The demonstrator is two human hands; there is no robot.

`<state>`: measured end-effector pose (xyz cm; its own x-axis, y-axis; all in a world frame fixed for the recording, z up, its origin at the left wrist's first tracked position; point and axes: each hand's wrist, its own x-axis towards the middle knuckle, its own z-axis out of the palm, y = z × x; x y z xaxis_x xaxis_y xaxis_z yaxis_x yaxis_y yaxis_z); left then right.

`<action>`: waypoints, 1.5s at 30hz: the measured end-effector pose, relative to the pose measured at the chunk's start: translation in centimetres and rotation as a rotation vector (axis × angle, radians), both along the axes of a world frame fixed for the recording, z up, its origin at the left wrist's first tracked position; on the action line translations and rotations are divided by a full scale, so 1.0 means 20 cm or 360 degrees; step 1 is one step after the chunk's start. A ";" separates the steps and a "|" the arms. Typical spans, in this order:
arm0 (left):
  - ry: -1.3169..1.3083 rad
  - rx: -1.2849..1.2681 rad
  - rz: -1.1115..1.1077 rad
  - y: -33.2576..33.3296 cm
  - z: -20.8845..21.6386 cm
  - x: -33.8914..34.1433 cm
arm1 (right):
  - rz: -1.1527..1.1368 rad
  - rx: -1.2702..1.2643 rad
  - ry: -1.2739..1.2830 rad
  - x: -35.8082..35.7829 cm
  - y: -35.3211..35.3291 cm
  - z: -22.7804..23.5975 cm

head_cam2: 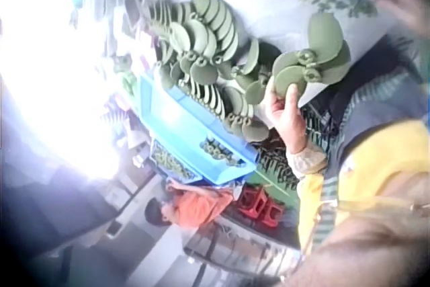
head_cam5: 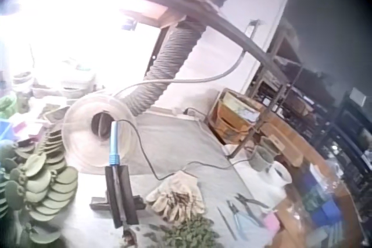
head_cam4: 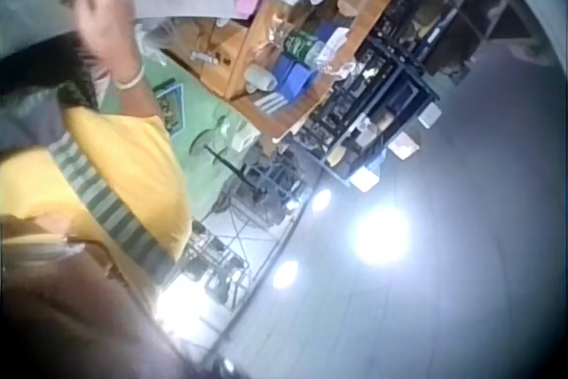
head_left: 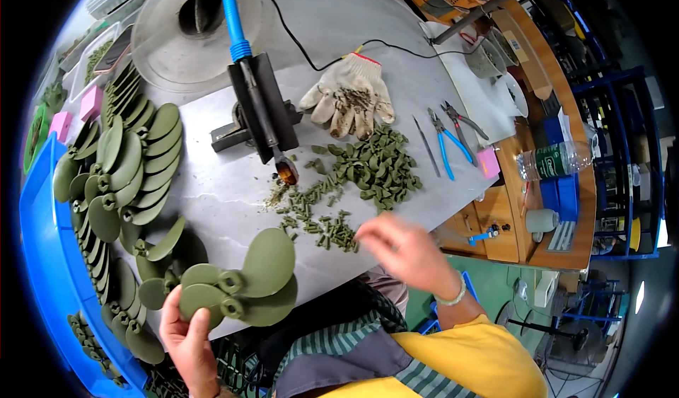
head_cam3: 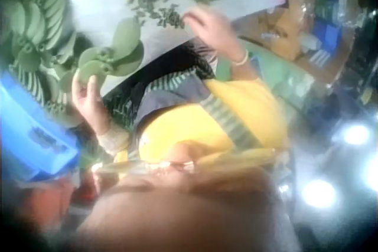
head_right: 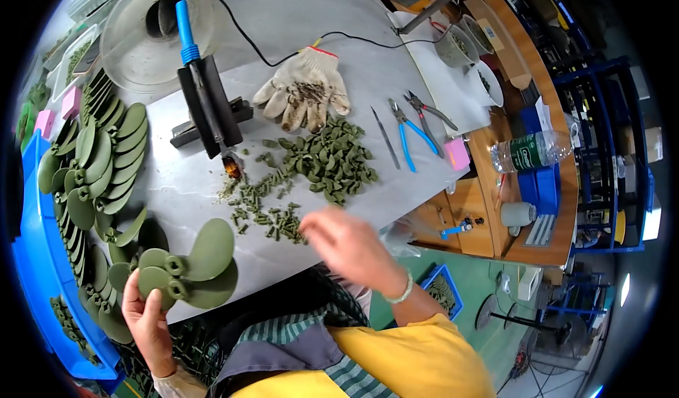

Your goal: The person trims excess plastic from propeller blades using a craft knife and fits the plastic pieces together by hand.

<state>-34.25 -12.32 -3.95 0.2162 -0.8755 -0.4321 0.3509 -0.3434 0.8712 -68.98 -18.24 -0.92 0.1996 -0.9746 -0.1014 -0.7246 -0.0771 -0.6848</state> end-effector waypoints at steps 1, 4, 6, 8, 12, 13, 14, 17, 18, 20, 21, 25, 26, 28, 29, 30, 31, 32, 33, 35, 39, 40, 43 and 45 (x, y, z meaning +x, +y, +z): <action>-0.0017 0.0013 -0.0029 0.00 -0.04 -0.03 | -0.0194 -0.0087 0.0065 -0.04 -0.02 -0.02; -0.0022 0.0022 -0.0142 -0.02 -0.07 -0.14 | -0.0404 -0.0247 0.0115 -0.14 -0.05 -0.12; 0.0000 0.0042 -0.0169 -0.04 -0.06 -0.18 | -0.0426 -0.0261 0.0171 -0.14 -0.07 -0.16; -0.0026 0.0025 -0.0203 -0.04 -0.06 -0.20 | -0.0353 -0.0326 0.0317 -0.12 -0.07 -0.19; -0.0058 0.0021 -0.0183 -0.04 -0.05 -0.21 | -0.0107 -0.0505 0.0509 -0.10 -0.10 -0.21; -0.0059 0.0025 -0.0176 -0.03 -0.06 -0.20 | -0.0100 -0.0503 0.0507 -0.11 -0.11 -0.21; -0.0077 0.0021 -0.0203 -0.02 -0.07 -0.19 | 0.0031 -0.0517 0.0474 -0.12 -0.12 -0.21; -0.0086 0.0012 -0.0216 -0.01 -0.08 -0.18 | 0.0031 -0.0526 0.0279 -0.08 -0.12 -0.18; -0.0076 0.0006 -0.0209 -0.01 -0.08 -0.18 | -0.0106 -0.0522 0.0122 -0.05 -0.12 -0.17; -0.0080 0.0010 -0.0206 0.00 -0.08 -0.18 | -0.0339 -0.0335 0.0114 -0.03 -0.09 -0.16; -0.0086 0.0010 -0.0214 0.00 -0.08 -0.18 | -0.0581 -0.0149 0.0106 -0.02 -0.08 -0.16; -0.0097 -0.0020 -0.0198 0.00 -0.09 -0.18 | -0.0401 -0.0130 0.0474 -0.03 -0.10 -0.19; -0.0098 -0.0015 -0.0181 -0.01 -0.09 -0.18 | -0.0346 -0.0206 0.0517 -0.03 -0.10 -0.20; -0.0114 -0.0001 -0.0144 -0.01 -0.09 -0.18 | -0.0269 -0.0276 0.0542 -0.02 -0.11 -0.21; -0.0104 0.0006 -0.0111 -0.01 -0.08 -0.18 | -0.0199 -0.0348 0.0576 -0.02 -0.12 -0.22; -0.0101 0.0016 -0.0072 -0.01 -0.08 -0.17 | -0.0124 -0.0419 0.0602 -0.02 -0.12 -0.23; -0.0044 0.0016 -0.0080 -0.02 -0.08 -0.17 | -0.0099 -0.0414 0.0577 -0.02 -0.13 -0.22; -0.0009 0.0001 -0.0064 -0.02 -0.10 -0.18 | -0.0096 -0.0410 0.0597 -0.03 -0.14 -0.20; 0.0009 -0.0026 -0.0086 -0.03 -0.11 -0.18 | -0.0105 -0.0404 0.0623 -0.04 -0.14 -0.18; 0.0036 -0.0031 -0.0078 -0.03 -0.13 -0.18 | -0.0169 -0.0273 0.0384 -0.02 -0.16 -0.12; 0.0098 -0.0043 -0.0052 -0.04 -0.10 -0.18 | -0.0245 -0.0184 -0.0046 0.06 -0.20 -0.03; 0.0061 -0.0041 -0.0066 -0.04 -0.10 -0.18 | -0.0245 -0.0211 -0.0111 0.08 -0.22 -0.01; 0.0005 -0.0054 -0.0081 -0.05 -0.09 -0.19 | -0.0171 -0.0279 -0.0138 0.16 -0.26 0.04; -0.0004 -0.0068 -0.0083 -0.05 -0.08 -0.19 | -0.0111 -0.0369 -0.0125 0.20 -0.28 0.05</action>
